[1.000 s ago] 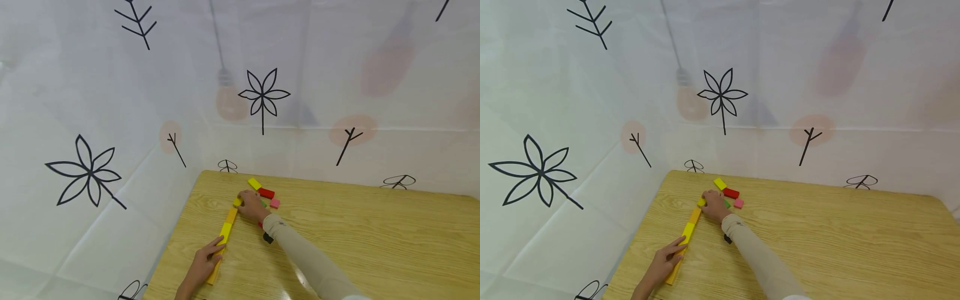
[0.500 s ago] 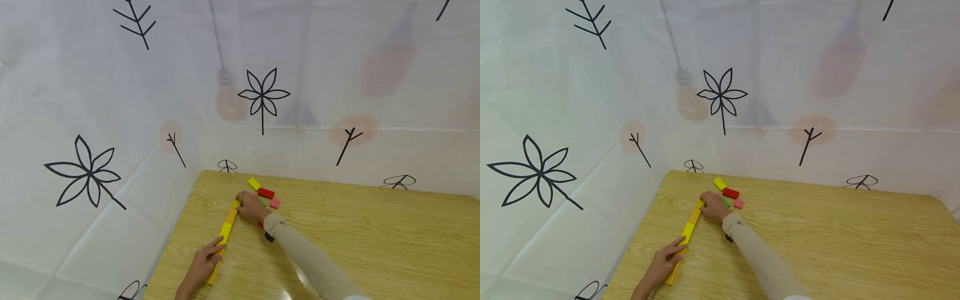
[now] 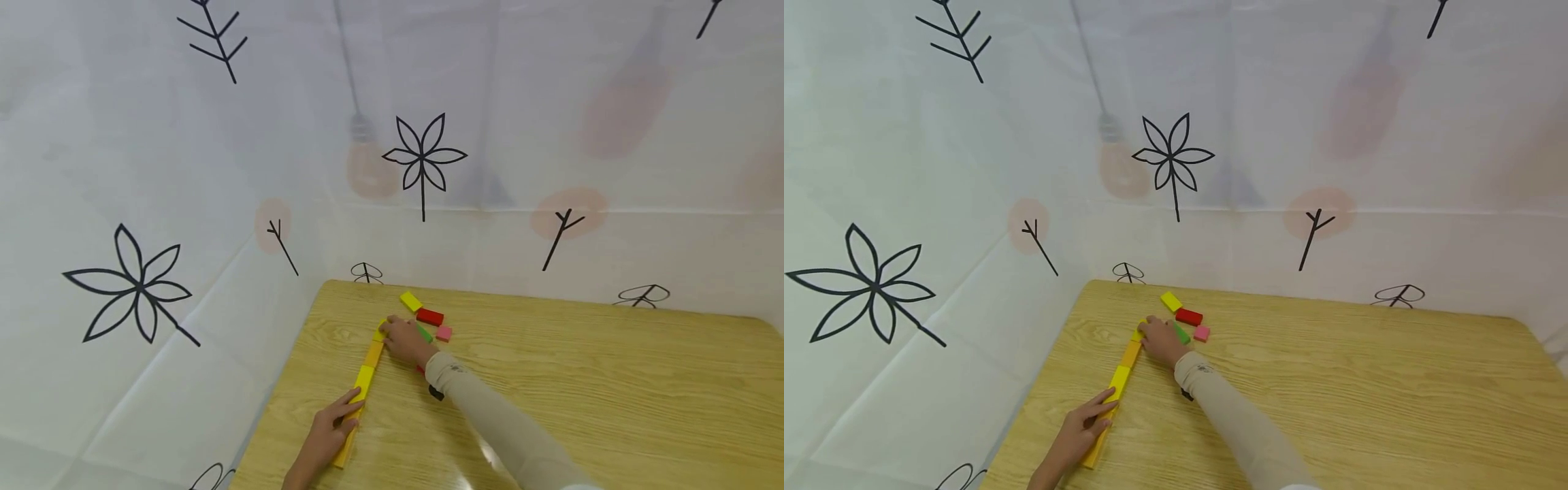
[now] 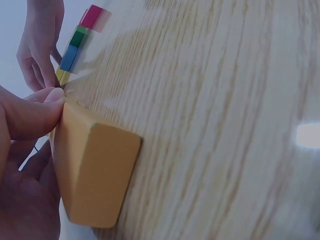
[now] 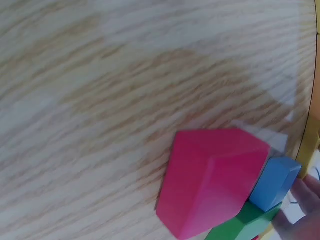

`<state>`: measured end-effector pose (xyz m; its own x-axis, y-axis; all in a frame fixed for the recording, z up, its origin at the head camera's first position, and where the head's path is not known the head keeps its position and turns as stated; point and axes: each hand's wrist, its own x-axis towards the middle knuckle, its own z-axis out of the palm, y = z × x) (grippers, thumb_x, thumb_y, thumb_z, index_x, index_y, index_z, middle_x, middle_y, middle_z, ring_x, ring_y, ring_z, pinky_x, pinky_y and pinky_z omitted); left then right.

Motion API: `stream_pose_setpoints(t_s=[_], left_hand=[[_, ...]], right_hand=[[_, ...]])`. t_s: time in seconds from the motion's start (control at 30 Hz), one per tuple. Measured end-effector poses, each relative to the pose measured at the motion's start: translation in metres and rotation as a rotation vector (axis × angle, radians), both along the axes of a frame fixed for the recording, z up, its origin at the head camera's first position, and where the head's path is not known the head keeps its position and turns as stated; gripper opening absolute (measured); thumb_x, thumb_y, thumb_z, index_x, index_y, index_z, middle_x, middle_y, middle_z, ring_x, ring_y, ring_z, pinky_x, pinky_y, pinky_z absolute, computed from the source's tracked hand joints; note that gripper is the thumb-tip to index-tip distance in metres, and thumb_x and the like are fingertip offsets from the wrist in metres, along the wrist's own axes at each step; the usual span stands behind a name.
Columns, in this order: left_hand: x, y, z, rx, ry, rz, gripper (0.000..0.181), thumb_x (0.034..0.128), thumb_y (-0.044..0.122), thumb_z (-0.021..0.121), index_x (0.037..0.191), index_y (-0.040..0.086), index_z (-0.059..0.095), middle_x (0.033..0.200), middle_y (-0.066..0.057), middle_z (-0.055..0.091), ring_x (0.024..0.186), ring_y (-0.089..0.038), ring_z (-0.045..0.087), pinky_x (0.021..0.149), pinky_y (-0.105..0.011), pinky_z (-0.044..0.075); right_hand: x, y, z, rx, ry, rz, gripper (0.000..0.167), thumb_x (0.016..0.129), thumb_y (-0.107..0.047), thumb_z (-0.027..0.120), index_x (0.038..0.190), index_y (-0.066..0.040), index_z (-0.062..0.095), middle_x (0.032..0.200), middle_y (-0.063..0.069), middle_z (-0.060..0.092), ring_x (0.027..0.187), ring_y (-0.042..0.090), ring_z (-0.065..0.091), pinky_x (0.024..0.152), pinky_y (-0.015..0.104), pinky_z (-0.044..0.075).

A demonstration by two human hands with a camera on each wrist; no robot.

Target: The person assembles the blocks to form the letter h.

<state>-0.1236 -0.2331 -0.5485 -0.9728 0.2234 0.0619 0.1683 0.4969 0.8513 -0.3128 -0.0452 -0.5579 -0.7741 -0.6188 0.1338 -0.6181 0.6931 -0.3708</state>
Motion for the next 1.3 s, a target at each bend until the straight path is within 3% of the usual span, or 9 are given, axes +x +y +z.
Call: stream_pose_setpoints(t_s=[0.2,0.33,0.5,0.67,0.87,1.13,1.3], left_hand=[[0.001,0.001,0.002,-0.002,-0.002,-0.005,0.034,0.0885,-0.005,0.059,0.122,-0.007,0.060,0.139,-0.019,0.046,0.129,-0.040,0.039,0.101,-0.029,0.039],[0.000,-0.001,-0.002,0.012,-0.012,-0.007,0.034,0.0886,-0.005,0.059,0.122,-0.006,0.060,0.140,-0.018,0.046,0.130,-0.040,0.038,0.100,-0.027,0.039],[-0.005,-0.007,-0.025,0.017,-0.009,-0.003,0.034,0.0900,-0.001,0.060,0.124,0.000,0.061,0.142,-0.012,0.045,0.132,-0.037,0.037,0.100,-0.025,0.039],[-0.010,-0.012,-0.040,0.018,0.010,-0.006,0.034,0.0907,0.007,0.061,0.125,0.005,0.062,0.142,-0.006,0.046,0.132,-0.032,0.038,0.099,-0.018,0.036],[-0.009,-0.012,-0.041,0.015,0.015,-0.007,0.034,0.0909,0.008,0.061,0.125,0.005,0.062,0.142,-0.005,0.046,0.132,-0.032,0.038,0.100,-0.023,0.038],[-0.009,-0.011,-0.041,-0.001,0.021,-0.009,0.034,0.0910,0.007,0.061,0.125,0.004,0.062,0.142,-0.006,0.046,0.131,-0.033,0.039,0.100,-0.031,0.040],[-0.009,-0.012,-0.040,0.005,0.027,-0.008,0.035,0.0904,0.006,0.061,0.125,0.003,0.062,0.142,-0.007,0.046,0.131,-0.033,0.039,0.100,-0.034,0.040]], right_hand=[[0.003,-0.002,0.000,0.019,0.019,-0.014,0.024,0.097,-0.017,0.056,0.118,-0.009,0.062,0.125,0.012,0.054,0.115,0.026,0.051,0.093,0.057,0.038],[0.002,-0.002,-0.001,0.014,0.007,-0.008,0.024,0.097,-0.017,0.055,0.119,-0.008,0.062,0.130,0.013,0.051,0.120,0.027,0.049,0.096,0.058,0.037],[0.000,0.002,-0.001,0.004,-0.023,0.015,0.026,0.097,-0.017,0.054,0.120,-0.007,0.060,0.137,0.016,0.048,0.127,0.029,0.044,0.100,0.059,0.034],[-0.003,0.010,0.010,-0.073,0.005,0.026,0.027,0.093,-0.011,0.056,0.118,-0.003,0.061,0.129,0.017,0.053,0.119,0.032,0.050,0.095,0.056,0.041],[-0.008,0.023,0.023,-0.105,-0.015,0.024,0.029,0.093,-0.010,0.058,0.121,-0.002,0.060,0.125,0.014,0.054,0.113,0.030,0.052,0.088,0.049,0.044],[-0.016,0.047,0.025,-0.164,-0.010,0.068,0.031,0.090,-0.009,0.061,0.119,0.002,0.059,0.119,0.018,0.055,0.098,0.032,0.056,0.082,0.050,0.046],[-0.018,0.060,0.027,-0.103,-0.112,0.087,0.038,0.084,-0.003,0.058,0.122,-0.001,0.058,0.128,0.019,0.052,0.113,0.036,0.050,0.090,0.054,0.042]])
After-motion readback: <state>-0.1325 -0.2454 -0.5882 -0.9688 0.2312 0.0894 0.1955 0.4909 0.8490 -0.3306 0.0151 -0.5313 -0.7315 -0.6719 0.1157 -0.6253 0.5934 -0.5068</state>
